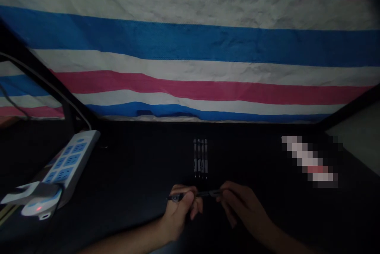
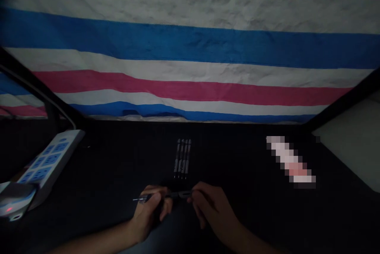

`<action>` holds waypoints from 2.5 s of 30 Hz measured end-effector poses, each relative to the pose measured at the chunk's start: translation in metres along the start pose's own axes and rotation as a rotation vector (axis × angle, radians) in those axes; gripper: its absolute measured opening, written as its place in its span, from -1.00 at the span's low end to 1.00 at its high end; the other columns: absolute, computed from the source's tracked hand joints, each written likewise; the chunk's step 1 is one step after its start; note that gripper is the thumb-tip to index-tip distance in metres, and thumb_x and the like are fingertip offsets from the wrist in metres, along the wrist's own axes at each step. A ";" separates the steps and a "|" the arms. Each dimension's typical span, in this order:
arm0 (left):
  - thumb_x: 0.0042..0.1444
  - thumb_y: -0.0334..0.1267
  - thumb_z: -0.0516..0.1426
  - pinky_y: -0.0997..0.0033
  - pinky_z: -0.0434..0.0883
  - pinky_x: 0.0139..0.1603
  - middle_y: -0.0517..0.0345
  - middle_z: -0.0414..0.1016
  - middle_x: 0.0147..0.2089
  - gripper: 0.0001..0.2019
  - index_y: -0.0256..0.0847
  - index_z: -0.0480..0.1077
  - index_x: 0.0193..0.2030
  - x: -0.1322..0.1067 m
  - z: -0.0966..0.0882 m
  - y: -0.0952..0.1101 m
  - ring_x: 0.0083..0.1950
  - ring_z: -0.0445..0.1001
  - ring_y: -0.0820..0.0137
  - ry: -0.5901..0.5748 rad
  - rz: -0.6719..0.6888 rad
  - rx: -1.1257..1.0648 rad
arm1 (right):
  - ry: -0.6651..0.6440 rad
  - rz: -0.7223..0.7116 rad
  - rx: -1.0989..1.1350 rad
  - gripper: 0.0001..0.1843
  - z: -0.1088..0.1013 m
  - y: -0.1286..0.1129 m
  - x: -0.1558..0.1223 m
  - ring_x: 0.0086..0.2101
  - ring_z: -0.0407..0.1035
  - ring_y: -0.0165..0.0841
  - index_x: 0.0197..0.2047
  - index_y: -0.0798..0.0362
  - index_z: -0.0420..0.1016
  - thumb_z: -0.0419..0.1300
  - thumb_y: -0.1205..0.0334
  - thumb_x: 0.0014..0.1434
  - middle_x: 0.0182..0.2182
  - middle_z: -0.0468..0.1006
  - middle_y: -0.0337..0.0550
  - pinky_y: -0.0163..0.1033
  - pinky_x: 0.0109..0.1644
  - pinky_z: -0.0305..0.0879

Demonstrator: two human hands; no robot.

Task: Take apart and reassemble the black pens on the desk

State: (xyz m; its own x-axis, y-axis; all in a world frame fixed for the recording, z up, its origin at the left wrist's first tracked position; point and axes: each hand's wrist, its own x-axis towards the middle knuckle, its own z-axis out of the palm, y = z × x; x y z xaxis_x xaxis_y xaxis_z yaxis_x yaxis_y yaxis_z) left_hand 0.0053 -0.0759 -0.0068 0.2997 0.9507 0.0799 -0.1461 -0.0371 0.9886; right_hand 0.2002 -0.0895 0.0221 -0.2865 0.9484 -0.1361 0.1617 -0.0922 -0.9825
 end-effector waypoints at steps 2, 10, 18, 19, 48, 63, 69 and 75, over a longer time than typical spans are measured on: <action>0.15 0.23 -0.05 0.40 0.16 -0.59 0.23 0.16 -0.78 -0.39 -0.23 0.33 -0.67 -0.001 0.003 0.003 -0.72 0.14 0.48 0.015 -0.017 -0.017 | 0.044 -0.073 -0.147 -0.60 0.000 -0.001 -0.002 -0.68 0.20 -0.52 -0.41 0.08 0.45 0.02 -0.01 0.29 -0.71 0.29 -0.38 -0.42 -0.54 0.16; 0.12 0.29 -0.08 0.40 0.06 -0.62 0.25 0.07 -0.81 -0.34 -0.22 0.33 -0.72 0.000 0.007 0.004 -0.74 0.08 0.49 0.037 -0.125 -0.077 | 0.290 -0.476 -0.553 -0.81 -0.006 0.015 -0.009 -0.40 0.54 -0.28 -0.16 -0.17 0.57 0.18 0.18 0.16 -0.42 0.65 -0.25 -0.25 -0.26 0.42; 0.11 0.27 -0.04 0.42 0.04 -0.62 0.22 0.13 -0.79 -0.37 -0.23 0.34 -0.69 -0.001 0.007 0.001 -0.71 0.13 0.48 0.019 -0.100 -0.087 | 0.050 -0.077 -0.230 -0.54 -0.010 -0.003 -0.007 -0.61 0.27 -0.48 -0.56 0.05 0.34 -0.05 0.08 0.32 -0.66 0.35 -0.29 -0.40 -0.50 0.20; 0.11 0.27 -0.04 0.42 0.03 -0.62 0.22 0.14 -0.79 -0.37 -0.24 0.35 -0.68 -0.001 0.007 0.001 -0.71 0.12 0.48 0.013 -0.097 -0.089 | 0.081 -0.090 -0.227 -0.59 -0.010 -0.003 -0.007 -0.57 0.28 -0.47 -0.52 0.04 0.34 -0.02 0.08 0.31 -0.62 0.36 -0.28 -0.40 -0.47 0.21; 0.15 0.21 -0.03 0.44 0.02 -0.60 0.22 0.16 -0.77 -0.36 -0.31 0.43 -0.64 0.005 0.005 0.004 -0.69 0.12 0.50 -0.018 -0.122 -0.117 | 0.084 0.043 0.100 -0.73 -0.006 0.000 -0.010 -0.46 0.26 -0.45 -0.35 0.04 0.34 0.13 0.01 0.23 -0.49 0.36 -0.28 -0.34 -0.37 0.19; 0.17 0.20 -0.05 0.44 0.02 -0.58 0.23 0.15 -0.78 -0.37 -0.30 0.43 -0.64 0.010 0.002 0.000 -0.69 0.11 0.50 0.019 -0.156 -0.133 | 0.189 0.052 0.337 -0.92 -0.012 0.003 -0.003 -0.64 0.23 -0.49 -0.40 0.03 0.29 0.14 0.29 0.10 -0.67 0.39 -0.34 -0.41 -0.58 0.08; 0.18 0.16 -0.06 0.43 0.02 -0.59 0.22 0.17 -0.77 -0.38 -0.31 0.43 -0.63 0.009 0.000 -0.003 -0.69 0.10 0.50 0.041 -0.128 -0.149 | 0.411 -0.042 0.522 -0.93 -0.018 0.007 -0.003 -0.68 0.13 -0.53 -0.51 0.03 0.29 0.13 0.35 -0.06 -0.69 0.28 -0.38 -0.42 -0.62 0.01; 0.19 0.16 -0.08 0.43 0.00 -0.59 0.22 0.15 -0.78 -0.38 -0.30 0.42 -0.63 0.009 0.001 -0.002 -0.69 0.08 0.50 0.049 -0.140 -0.158 | 0.443 -0.041 0.515 -0.93 -0.019 0.003 -0.002 -0.69 0.12 -0.54 -0.54 0.03 0.31 0.13 0.37 -0.10 -0.68 0.27 -0.39 -0.42 -0.63 0.00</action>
State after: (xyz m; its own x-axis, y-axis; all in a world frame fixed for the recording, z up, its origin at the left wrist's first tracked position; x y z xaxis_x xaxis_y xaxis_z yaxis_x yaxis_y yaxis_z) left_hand 0.0092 -0.0677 -0.0076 0.2820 0.9571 -0.0665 -0.2535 0.1412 0.9570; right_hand 0.2187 -0.0859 0.0221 0.1489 0.9789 -0.1402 -0.3425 -0.0819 -0.9359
